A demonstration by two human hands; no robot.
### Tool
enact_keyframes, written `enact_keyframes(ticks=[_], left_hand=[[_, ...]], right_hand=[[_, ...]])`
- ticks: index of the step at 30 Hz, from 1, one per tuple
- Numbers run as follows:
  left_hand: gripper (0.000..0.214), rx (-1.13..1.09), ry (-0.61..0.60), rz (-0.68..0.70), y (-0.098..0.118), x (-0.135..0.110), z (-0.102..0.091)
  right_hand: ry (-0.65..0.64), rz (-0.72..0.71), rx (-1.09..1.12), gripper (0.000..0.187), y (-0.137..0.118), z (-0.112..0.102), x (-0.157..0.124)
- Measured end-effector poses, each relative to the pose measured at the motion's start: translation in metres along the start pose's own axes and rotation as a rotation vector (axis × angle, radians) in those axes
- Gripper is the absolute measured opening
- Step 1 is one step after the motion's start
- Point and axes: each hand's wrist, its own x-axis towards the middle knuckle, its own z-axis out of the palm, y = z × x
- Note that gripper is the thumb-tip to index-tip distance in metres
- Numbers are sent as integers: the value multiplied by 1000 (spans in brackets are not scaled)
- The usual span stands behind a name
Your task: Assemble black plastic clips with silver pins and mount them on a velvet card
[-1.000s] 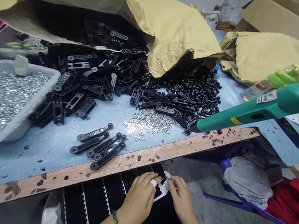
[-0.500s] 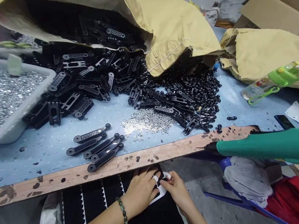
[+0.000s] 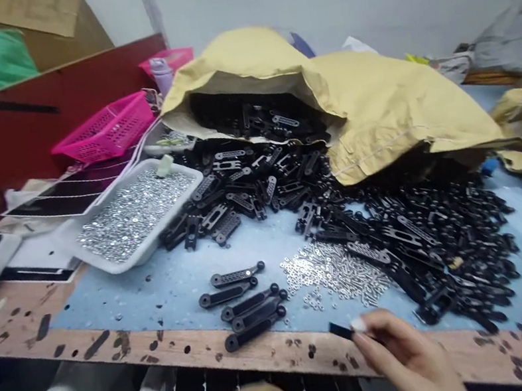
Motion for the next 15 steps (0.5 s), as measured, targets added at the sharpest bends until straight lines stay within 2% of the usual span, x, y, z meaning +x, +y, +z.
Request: enact_keyframes(ticks=[1,2,4,6,9,12,15], left_hand=[[31,99,131,30,0,-2,-26],[33,224,287,-20,-1,-4,-50],[36,454,346,-161,-8,-6,-90],[38,619,302,-236,-18,-7,-111],[41,726,197,-250,-32,-8,-114],[40,721,163,-243,-37,-8,-107],[38,684,184,-230,-38,-8,-106]], right_hand=[[-48,-45,7,18,-17,22,15],[-136,-64,4,20,-32,44,28],[-288,-111,-4,25,-54,88,49],[-334,-163,-31,27,-61,121,64],[-350,-229,-126,27,-55,146,77],[-342,-287,-244,25,-49,150,83],[-349,-313,-324,23,-48,149,85]])
